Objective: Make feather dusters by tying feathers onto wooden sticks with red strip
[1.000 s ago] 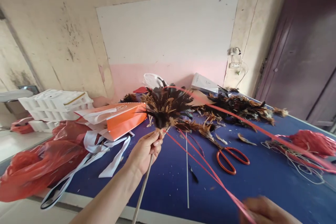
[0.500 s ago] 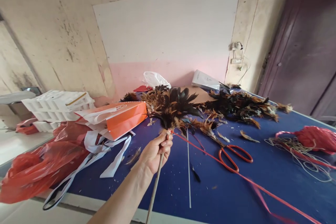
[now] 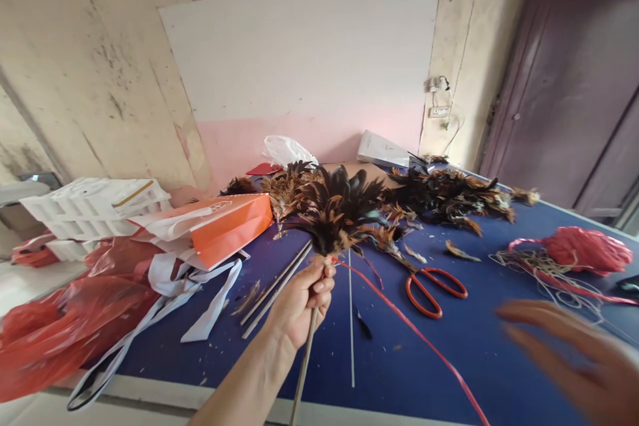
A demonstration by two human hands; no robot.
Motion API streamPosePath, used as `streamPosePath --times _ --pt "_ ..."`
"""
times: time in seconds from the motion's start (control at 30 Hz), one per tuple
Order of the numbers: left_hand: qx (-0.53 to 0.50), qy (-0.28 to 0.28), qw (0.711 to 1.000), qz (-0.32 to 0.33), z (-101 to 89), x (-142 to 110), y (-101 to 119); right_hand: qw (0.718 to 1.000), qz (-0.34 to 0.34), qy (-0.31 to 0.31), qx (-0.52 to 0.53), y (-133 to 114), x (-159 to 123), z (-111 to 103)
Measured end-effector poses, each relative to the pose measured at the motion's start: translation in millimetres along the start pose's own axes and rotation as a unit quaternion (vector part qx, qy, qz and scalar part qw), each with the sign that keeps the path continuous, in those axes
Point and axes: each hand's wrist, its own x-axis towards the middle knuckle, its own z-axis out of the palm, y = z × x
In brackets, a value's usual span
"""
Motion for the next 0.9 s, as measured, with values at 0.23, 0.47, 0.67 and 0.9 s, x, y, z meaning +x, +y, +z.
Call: streamPosePath --times 0.23,0.47,0.67,0.9 --pt "0.141 0.023 0.989 0.038 2.1 -11.5 -19.5 0.874 0.119 -0.305 0.358 -111.3 35.2 107.5" --pt "0.238 0.110 0.960 0.100 0.2 -3.4 -33.4 0.958 -0.054 -0.146 0.241 -114.8 22.4 123.8" --pt "0.290 0.135 0.939 0.130 3.2 -1.0 -47.7 0.966 -0.087 -0.151 0.191 -108.1 11.3 115.0" --pt "0.501 0.124 0.819 0.250 5.1 -4.4 -39.6 0.898 0.110 -0.272 0.327 -105.6 33.9 108.5"
